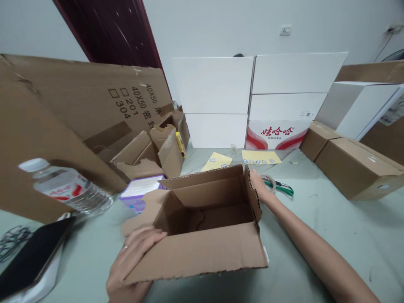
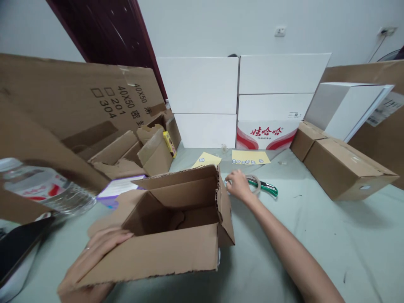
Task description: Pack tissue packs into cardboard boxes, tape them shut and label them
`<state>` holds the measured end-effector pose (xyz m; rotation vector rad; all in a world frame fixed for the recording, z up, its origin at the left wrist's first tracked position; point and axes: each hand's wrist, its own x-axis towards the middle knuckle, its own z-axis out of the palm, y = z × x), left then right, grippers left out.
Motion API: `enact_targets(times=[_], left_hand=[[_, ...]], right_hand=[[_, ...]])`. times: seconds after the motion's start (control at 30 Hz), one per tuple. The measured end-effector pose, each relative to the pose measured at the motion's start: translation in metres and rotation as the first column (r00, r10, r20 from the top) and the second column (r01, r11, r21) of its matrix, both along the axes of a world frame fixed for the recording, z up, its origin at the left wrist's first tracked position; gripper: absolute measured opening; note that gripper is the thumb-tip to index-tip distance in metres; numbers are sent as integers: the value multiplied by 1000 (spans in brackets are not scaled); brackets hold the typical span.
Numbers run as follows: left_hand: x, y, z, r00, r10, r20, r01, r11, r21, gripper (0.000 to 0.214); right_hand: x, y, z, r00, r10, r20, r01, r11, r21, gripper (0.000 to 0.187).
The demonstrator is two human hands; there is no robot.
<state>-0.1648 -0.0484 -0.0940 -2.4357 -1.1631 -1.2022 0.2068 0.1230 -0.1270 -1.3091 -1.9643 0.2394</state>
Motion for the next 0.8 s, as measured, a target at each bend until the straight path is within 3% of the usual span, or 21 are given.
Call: enact_targets(times=[0.17, 0.27, 0.33, 0.47, 0.8], left_hand=[[1, 0, -1, 997, 24, 78, -24, 1000, 0, 27], [5, 0, -1, 997, 20, 71, -21, 1000, 8, 28], [9, 1, 0, 999, 22, 46, -23, 1000, 17, 28], [18, 1, 4, 999, -13, 42, 11, 999, 44, 28], [24, 3, 8, 999, -11, 49, 7, 997, 76, 25]], right_hand=[[24, -65, 13, 957, 61, -284, -120, 973, -197, 28], [25, -111, 14, 891, 133, -434, -266, 928, -261, 36], [23, -127, 13, 850, 165, -500, -342, 895, -286, 40], [23, -126, 9, 807, 196, -557, -408, 867, -287, 40], [25, -113, -1, 809, 207, -550, -406, 873, -269, 22]])
